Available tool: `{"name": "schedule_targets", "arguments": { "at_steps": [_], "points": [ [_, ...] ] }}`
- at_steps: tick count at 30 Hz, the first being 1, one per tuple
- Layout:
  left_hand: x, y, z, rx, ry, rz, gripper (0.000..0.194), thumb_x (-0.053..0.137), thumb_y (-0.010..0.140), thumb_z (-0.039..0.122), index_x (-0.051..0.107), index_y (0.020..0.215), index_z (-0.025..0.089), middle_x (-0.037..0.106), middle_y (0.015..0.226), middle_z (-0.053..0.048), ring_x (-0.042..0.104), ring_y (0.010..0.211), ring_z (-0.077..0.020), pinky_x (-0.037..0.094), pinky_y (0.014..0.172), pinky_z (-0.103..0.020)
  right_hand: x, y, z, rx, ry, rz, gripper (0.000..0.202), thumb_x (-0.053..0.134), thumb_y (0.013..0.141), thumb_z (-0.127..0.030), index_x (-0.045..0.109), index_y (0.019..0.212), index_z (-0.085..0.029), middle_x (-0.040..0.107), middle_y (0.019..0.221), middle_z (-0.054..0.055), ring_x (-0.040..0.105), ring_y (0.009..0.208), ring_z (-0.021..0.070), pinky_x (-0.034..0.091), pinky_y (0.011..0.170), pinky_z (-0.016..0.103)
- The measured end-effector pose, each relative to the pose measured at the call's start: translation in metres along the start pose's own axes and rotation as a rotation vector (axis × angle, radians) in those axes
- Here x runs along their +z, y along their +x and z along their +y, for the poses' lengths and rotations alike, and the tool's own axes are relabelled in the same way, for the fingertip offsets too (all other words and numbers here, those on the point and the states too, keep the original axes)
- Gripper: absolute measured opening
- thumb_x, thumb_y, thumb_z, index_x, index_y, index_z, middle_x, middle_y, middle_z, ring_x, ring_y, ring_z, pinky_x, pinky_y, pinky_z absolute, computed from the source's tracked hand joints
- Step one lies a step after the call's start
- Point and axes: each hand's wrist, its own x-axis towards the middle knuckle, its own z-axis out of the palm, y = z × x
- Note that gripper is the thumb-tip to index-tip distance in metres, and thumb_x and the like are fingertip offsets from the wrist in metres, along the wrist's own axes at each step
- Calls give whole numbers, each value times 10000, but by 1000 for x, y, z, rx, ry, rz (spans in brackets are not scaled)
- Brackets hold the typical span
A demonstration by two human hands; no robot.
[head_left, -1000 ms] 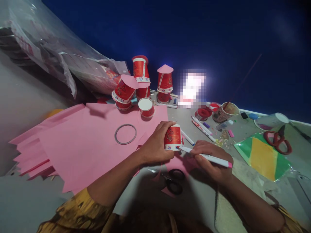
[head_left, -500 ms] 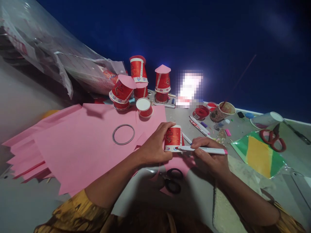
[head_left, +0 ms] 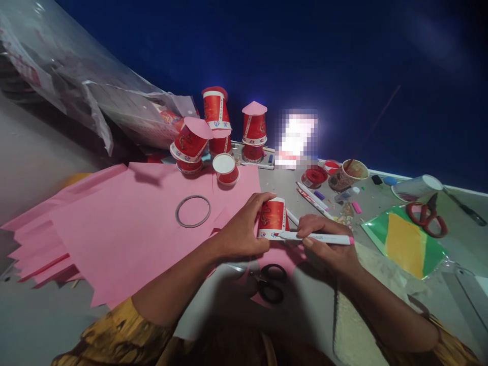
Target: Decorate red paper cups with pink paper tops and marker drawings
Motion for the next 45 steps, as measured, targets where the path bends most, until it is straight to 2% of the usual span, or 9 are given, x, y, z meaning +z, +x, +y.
{"name": "schedule_targets", "arguments": {
  "at_steps": [7, 14, 22, 36, 45],
  "points": [
    [0, 0, 1, 0, 20, -12, 919, 751, 636, 97, 432, 1476, 289, 522, 1489, -106, 578, 1350, -347, 482, 1172, -541, -5, -4, 9, 152, 137, 51, 206, 809, 893, -424, 743, 900, -229, 733, 754, 23, 670, 621, 182, 548, 571, 298],
    [1, 0, -1, 25, 22, -23, 926, 764, 645, 92, 416, 1478, 298, 508, 1495, -103, 563, 1366, -339, 472, 1185, -537, -7, -2, 12, 62, 87, 27, 177, 818, 891, -411, 771, 875, -241, 750, 814, 33, 695, 702, 193, 562, 638, 310],
    [1, 1, -1, 59, 67, -5, 898, 740, 638, 108, 411, 1453, 291, 500, 1450, -110, 536, 1367, -345, 460, 1184, -556, -6, -1, 11, 18, 123, 6, 81, 796, 924, -339, 775, 923, -261, 744, 815, 10, 686, 694, 171, 546, 641, 289],
    [0, 0, 0, 40, 35, -13, 904, 723, 630, 95, 408, 1454, 295, 505, 1450, -104, 546, 1358, -341, 461, 1178, -551, -3, -1, 5, 11, 109, -24, 9, 778, 914, -266, 781, 909, -259, 734, 801, 22, 663, 701, 182, 525, 646, 306],
    [0, 1, 0, 53, 57, -15, 898, 761, 648, 115, 406, 1453, 297, 504, 1442, -98, 541, 1353, -333, 458, 1179, -542, -7, -1, 13, -2, 181, 35, 31, 799, 915, -292, 786, 934, -271, 742, 826, 19, 689, 727, 186, 553, 665, 311]
  ]
}}
